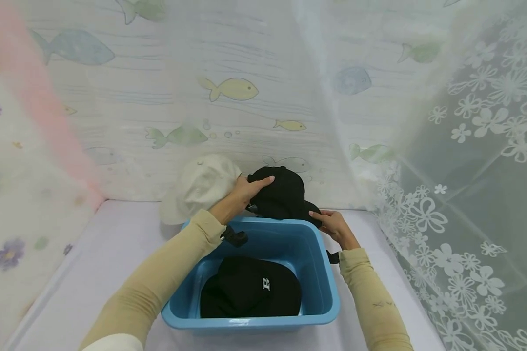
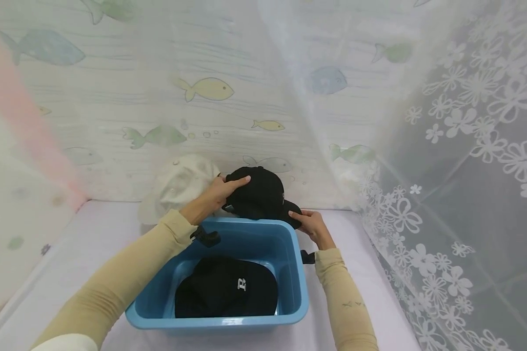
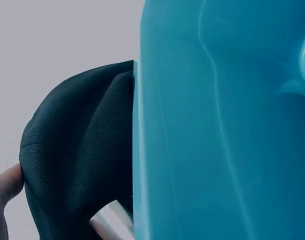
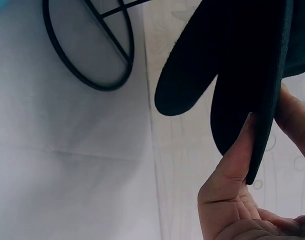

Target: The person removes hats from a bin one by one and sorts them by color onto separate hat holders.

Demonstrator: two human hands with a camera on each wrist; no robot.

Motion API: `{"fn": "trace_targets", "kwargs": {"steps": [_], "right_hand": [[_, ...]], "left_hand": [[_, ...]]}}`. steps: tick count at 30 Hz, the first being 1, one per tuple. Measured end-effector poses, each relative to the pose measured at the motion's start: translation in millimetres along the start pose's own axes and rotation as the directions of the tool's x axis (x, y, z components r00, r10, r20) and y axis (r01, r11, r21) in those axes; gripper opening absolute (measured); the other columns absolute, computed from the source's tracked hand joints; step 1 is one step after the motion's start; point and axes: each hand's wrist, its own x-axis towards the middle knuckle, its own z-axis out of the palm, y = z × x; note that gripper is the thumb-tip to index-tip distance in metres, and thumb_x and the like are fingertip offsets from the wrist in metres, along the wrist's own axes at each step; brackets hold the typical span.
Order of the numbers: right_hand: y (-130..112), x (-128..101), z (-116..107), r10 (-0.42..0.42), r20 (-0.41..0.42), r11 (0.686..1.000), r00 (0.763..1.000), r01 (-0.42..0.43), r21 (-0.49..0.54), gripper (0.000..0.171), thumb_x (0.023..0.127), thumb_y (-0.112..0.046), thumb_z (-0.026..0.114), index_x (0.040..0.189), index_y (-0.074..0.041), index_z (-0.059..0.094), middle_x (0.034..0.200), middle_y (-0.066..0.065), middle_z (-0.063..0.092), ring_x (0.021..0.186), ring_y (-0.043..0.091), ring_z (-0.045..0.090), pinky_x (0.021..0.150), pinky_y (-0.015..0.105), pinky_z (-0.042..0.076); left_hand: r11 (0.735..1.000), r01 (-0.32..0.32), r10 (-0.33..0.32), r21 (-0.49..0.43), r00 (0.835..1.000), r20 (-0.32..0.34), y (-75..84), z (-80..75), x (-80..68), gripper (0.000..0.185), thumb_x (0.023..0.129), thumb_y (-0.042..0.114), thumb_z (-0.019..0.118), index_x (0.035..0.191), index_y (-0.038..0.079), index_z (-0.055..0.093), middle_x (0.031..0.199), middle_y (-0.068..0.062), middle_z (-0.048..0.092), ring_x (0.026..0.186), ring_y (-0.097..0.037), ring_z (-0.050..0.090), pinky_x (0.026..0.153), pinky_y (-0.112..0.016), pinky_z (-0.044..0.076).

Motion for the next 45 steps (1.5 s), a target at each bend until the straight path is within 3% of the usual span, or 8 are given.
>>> {"fn": "trace_targets", "kwargs": {"steps": [9,17,26,36,41,43,45], "right_hand": [[2.2,2.4,2.0,0.024,0.017,1.0,1.0,-0.024,-0.011,0.069,0.098,-0.028,0.07,0.148,0.01,0.041,0.133,0.02,0.053,0.091,0.013,0.06,0.076,0.021,0.056],[5.4,3.0,6.7,0.049,0.029,0.999,0.998,-0.05,0.019,0.073,0.098,-0.028,0.069,0.151,0.01,0.036,0.147,0.027,0.045,0.102,0.019,0.061,0.076,0.021,0.057],[14.0,-1.6,13.3,0.045,0.036,0.999,0.998,-0.046,0.021,0.074,0.099,-0.03,0.068,0.152,0.01,0.036,0.148,0.027,0.045,0.101,0.017,0.061,0.078,0.021,0.056],[13.7,-2.8,14.0,-0.009,0.064,1.0,0.998,0.008,0.023,0.071,0.102,-0.03,0.064,0.151,0.012,0.036,0.136,0.023,0.053,0.082,0.006,0.06,0.07,0.017,0.055],[13.1,-6.3,10.0,-0.02,0.09,1.0,0.996,0.02,0.004,0.075,0.104,-0.032,0.06,0.153,0.014,0.028,0.121,0.015,0.052,0.075,0.004,0.053,0.067,0.016,0.05],[11.9,-8.5,9.3,-0.031,0.101,0.999,0.994,0.035,-0.037,0.076,0.104,-0.034,0.058,0.154,0.015,0.026,0.124,0.018,0.052,0.082,0.007,0.056,0.072,0.019,0.053],[9.2,-11.1,9.5,-0.044,0.109,0.993,0.993,0.056,-0.108,0.078,0.105,-0.036,0.057,0.154,0.015,0.025,0.133,0.026,0.051,0.097,0.017,0.062,0.086,0.027,0.057]], "left_hand": [[0.993,-0.033,0.041,0.111,0.997,-0.065,-6.5,1.4,-3.3,0.112,0.09,0.055,0.073,0.164,0.006,0.004,0.17,-0.016,0.007,0.155,-0.034,0.018,0.124,-0.049,0.026],[0.991,-0.033,0.044,0.129,0.996,-0.081,-7.7,4.3,-5.0,0.112,0.088,0.055,0.074,0.164,0.007,0.007,0.169,-0.015,0.01,0.154,-0.034,0.021,0.123,-0.049,0.028],[0.985,-0.038,0.049,0.167,0.997,-0.06,-13.0,0.5,-5.7,0.11,0.091,0.055,0.072,0.163,0.004,0.006,0.169,-0.018,0.009,0.154,-0.036,0.02,0.123,-0.051,0.027],[0.985,-0.048,0.06,0.164,0.996,-0.068,-12.6,0.7,-8.6,0.105,0.093,0.051,0.07,0.162,0.003,0.007,0.169,-0.019,0.009,0.154,-0.036,0.019,0.123,-0.051,0.026],[0.983,-0.046,0.054,0.18,0.998,-0.04,-10.4,2.9,-12.8,0.109,0.094,0.052,0.068,0.163,0.005,-0.003,0.17,-0.017,-0.001,0.156,-0.036,0.012,0.124,-0.053,0.025],[0.979,-0.032,0.036,0.203,0.999,-0.016,-8.8,3.6,-16.4,0.113,0.096,0.053,0.066,0.162,0.006,-0.013,0.17,-0.016,-0.01,0.157,-0.035,0.006,0.124,-0.054,0.023],[0.968,-0.019,0.02,0.249,1.0,0.0,-6.8,4.6,-20.5,0.114,0.097,0.055,0.062,0.16,0.006,-0.02,0.169,-0.016,-0.017,0.158,-0.035,-0.002,0.124,-0.054,0.021]]}}
